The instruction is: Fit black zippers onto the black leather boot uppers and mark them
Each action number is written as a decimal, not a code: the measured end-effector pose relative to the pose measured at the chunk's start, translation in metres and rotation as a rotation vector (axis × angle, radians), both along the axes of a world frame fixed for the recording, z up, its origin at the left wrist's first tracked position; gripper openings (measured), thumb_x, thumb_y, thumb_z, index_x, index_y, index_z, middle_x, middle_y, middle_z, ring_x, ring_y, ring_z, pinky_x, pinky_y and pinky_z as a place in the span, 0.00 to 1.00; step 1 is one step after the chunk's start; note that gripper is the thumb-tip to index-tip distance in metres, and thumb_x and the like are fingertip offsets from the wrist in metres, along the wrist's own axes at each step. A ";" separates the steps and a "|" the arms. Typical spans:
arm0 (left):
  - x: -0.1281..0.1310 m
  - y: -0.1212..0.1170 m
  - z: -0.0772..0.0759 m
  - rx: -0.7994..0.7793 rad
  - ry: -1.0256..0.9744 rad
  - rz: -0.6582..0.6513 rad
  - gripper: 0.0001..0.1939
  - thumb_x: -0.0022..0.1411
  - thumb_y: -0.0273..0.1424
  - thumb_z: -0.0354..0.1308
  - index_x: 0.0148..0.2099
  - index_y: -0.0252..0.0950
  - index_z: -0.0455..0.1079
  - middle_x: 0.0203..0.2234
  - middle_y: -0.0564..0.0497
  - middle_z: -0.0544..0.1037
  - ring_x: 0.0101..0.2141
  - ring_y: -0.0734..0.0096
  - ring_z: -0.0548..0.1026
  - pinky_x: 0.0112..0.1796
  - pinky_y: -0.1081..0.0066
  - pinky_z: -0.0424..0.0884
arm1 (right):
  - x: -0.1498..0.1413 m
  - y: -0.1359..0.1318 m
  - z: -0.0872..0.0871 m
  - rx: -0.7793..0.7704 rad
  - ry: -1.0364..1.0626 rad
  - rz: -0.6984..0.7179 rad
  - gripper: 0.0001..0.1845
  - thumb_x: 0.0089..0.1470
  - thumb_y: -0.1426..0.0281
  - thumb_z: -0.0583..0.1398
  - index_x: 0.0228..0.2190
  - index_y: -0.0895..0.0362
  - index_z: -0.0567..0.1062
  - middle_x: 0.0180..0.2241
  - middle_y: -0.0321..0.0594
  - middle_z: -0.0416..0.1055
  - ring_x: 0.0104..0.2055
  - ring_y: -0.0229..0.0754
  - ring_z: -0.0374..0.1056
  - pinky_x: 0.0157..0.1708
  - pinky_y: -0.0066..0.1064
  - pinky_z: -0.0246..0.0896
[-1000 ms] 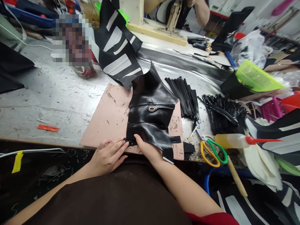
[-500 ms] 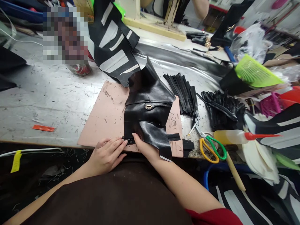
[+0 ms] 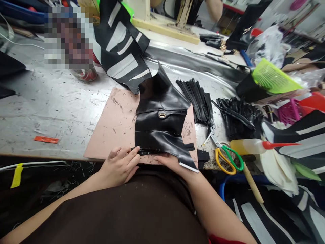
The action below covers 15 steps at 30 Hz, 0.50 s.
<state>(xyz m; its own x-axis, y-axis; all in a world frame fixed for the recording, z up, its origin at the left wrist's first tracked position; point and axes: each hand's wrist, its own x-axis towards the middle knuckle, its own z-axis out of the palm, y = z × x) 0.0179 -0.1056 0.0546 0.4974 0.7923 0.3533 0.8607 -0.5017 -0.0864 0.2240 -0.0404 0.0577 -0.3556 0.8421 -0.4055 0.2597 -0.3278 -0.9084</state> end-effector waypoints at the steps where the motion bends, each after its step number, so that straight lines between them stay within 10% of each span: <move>1: 0.001 0.001 0.001 0.005 -0.005 -0.001 0.08 0.57 0.31 0.51 0.37 0.37 0.70 0.43 0.50 0.76 0.37 0.66 0.69 0.41 0.64 0.55 | 0.013 -0.001 0.005 -0.026 0.015 0.012 0.22 0.34 0.61 0.68 0.36 0.54 0.75 0.38 0.43 0.74 0.41 0.51 0.70 0.37 0.40 0.70; 6: 0.003 0.002 0.001 0.001 -0.013 -0.012 0.11 0.59 0.32 0.49 0.40 0.35 0.71 0.41 0.49 0.77 0.36 0.67 0.69 0.41 0.65 0.55 | 0.051 0.000 0.019 -0.326 0.411 -0.081 0.33 0.30 0.46 0.63 0.35 0.56 0.76 0.40 0.47 0.74 0.37 0.51 0.72 0.26 0.34 0.69; 15: 0.005 0.005 -0.002 -0.093 -0.032 0.025 0.19 0.57 0.37 0.53 0.49 0.32 0.68 0.43 0.48 0.76 0.38 0.64 0.69 0.42 0.63 0.55 | 0.045 0.014 0.016 -0.150 0.076 -0.351 0.22 0.24 0.64 0.71 0.26 0.58 0.75 0.23 0.37 0.73 0.25 0.40 0.69 0.25 0.29 0.68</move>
